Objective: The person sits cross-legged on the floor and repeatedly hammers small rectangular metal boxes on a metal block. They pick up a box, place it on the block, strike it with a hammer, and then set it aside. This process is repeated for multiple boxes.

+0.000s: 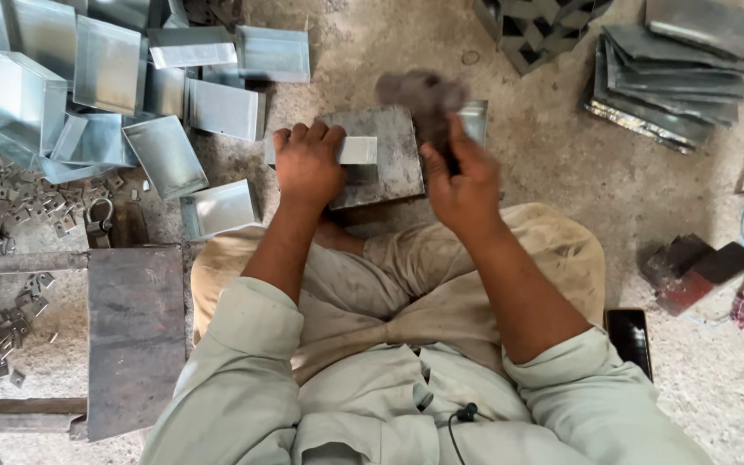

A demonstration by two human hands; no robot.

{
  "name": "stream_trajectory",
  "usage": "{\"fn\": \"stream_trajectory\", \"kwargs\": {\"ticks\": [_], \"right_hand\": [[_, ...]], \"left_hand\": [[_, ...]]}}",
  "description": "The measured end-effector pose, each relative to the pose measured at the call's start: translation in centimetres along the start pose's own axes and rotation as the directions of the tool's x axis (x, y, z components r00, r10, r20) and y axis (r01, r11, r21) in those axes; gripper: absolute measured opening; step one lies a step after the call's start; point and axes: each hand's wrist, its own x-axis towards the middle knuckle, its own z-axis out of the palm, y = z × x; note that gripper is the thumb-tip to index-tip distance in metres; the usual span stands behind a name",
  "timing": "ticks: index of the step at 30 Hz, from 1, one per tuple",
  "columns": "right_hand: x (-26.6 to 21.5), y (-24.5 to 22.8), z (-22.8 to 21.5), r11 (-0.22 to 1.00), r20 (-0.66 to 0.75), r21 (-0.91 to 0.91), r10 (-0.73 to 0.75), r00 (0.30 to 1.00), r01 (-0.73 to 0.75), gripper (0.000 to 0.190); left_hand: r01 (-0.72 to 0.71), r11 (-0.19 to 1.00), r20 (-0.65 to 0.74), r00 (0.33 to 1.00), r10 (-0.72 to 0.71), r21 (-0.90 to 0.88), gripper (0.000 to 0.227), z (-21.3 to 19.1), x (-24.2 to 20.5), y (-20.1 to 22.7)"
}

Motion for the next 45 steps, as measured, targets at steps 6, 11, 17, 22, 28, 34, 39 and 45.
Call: {"fn": "stream_trajectory", "kwargs": {"ticks": [6,11,17,22,28,34,39,45], "right_hand": [[-0.8,3.1,0.8,0.922,0.257,-0.233,0.364,0.895,-0.308,0.053],[-1.4,6.4,1.5,0.794,0.345,-0.473,0.565,0.749,-0.381,0.057],[-1.8,7.3,1.9,0.828,0.313,-0.393,0.53,0.788,-0.401,0.049],[-1.5,7.2,1.5,0.833,0.333,-0.36,0.535,0.776,-0.419,0.04],[-1.1,6.2,1.4,0.764,0.294,-0.402,0.63,0.719,-0.506,0.04],[-1.2,3.0,-1.8,0.863,0.189,-0.251,0.489,0.852,-0.439,0.042],[0.0,-0.5,-7.2,0.811,-0.298,0.549,-0.038,0.954,0.204,0.009],[-2.6,-0.2,-2.9,0.949,-0.289,0.305,0.016,0.957,0.076,0.025]], "left_hand": [[0.007,1.0,0.018,1.0,-0.006,-0.022,0.035,-0.6,0.3,0.3],[0.058,0.996,0.09,0.995,-0.051,-0.072,0.034,0.3,0.1,-1.3],[0.22,0.973,0.359,0.915,-0.181,-0.071,0.053,3.3,0.9,-1.6],[0.12,0.966,0.339,0.94,-0.036,-0.23,0.108,1.8,-0.7,-1.8],[0.091,0.977,0.476,0.88,0.013,-0.195,0.134,-1.3,-0.9,-1.4],[0.411,0.704,0.625,0.778,0.06,-0.579,0.131,-0.5,-1.1,-5.2],[0.736,0.443,0.852,0.5,0.153,-0.512,0.089,1.4,-1.6,-8.7],[0.769,0.433,0.88,0.45,0.154,-0.469,0.085,1.7,-1.0,-9.1]]}}
